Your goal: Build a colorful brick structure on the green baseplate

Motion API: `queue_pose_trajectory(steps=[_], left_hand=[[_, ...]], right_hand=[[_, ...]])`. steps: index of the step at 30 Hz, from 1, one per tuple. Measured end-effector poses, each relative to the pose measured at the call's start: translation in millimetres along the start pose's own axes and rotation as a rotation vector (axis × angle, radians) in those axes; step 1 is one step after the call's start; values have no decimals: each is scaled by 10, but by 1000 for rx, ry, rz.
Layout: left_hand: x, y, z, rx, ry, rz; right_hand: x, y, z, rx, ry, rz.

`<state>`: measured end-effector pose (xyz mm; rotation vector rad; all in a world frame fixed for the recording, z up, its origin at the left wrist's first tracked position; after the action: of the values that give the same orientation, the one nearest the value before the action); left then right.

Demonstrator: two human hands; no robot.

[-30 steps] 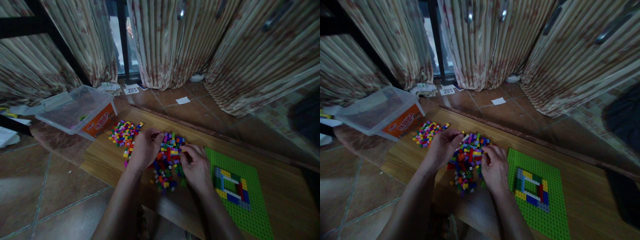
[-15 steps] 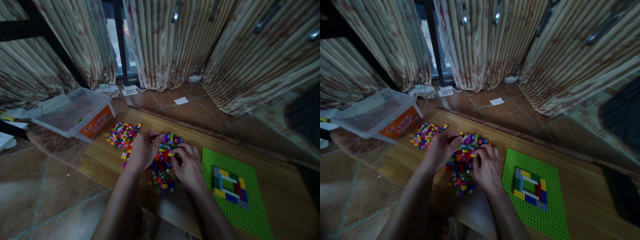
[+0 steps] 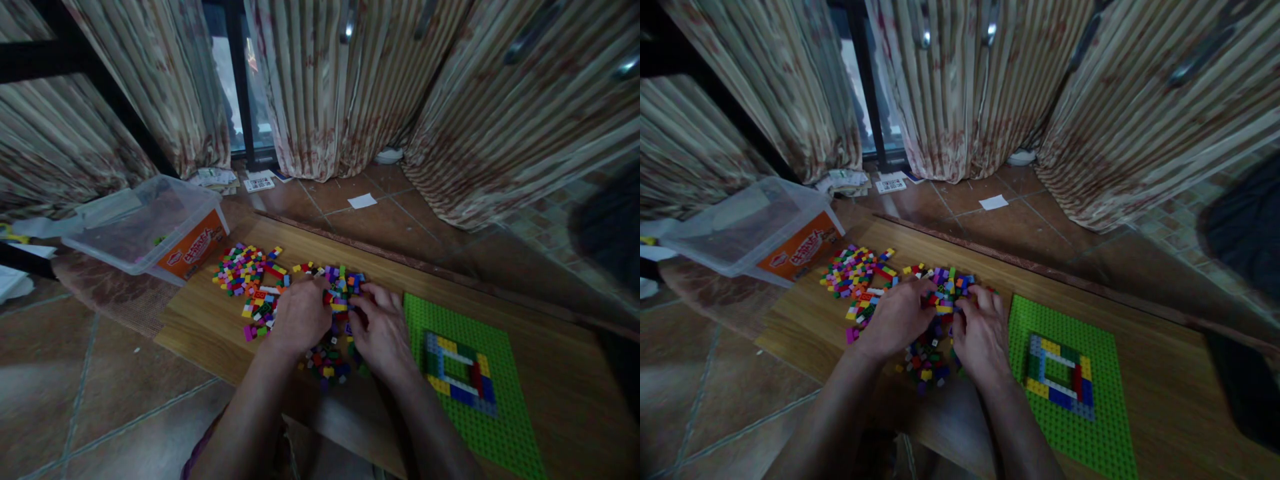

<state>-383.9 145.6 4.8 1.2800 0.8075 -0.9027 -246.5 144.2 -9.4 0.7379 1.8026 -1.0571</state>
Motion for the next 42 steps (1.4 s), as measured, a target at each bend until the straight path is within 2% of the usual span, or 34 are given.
queue_pose_trajectory(steps=[6, 11, 16, 19, 23, 26, 31, 37, 42], left_hand=[[-88, -145, -37, -25, 61, 116], [-112, -234, -50, -24, 76, 287], [-117, -274, -61, -14, 85, 414], [-85, -276, -72, 16, 45, 541], [-62, -260, -74, 56, -4, 741], [-31, -189, -70, 67, -50, 887], [131, 27, -77, 16, -189, 1117], [291, 272, -92, 68, -256, 1008], [520, 662, 13, 164, -326, 957]], right_hand=[[6, -12, 1, -3, -73, 23], [48, 14, -7, -18, -108, -45], [60, 22, -5, -27, -96, -117], [60, 27, 1, -30, -81, -139], [-41, 43, 1, -17, 5, -193], [-178, 32, 2, 5, 89, -324], [-287, -68, 16, 16, 103, -515], [-402, 65, 173, 59, 169, -445], [-600, 389, 486, 83, 188, -345]])
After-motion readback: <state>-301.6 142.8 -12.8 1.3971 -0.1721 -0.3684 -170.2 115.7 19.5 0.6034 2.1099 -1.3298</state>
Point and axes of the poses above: each hand's wrist, its own z-axis away from the middle knuckle, its own x-axis out of the palm, y = z × x, the point moved 8 cm from there along -z, towards the middle knuckle, and after that the axes turned 5 degrees about -y, right-handed, at the moved point
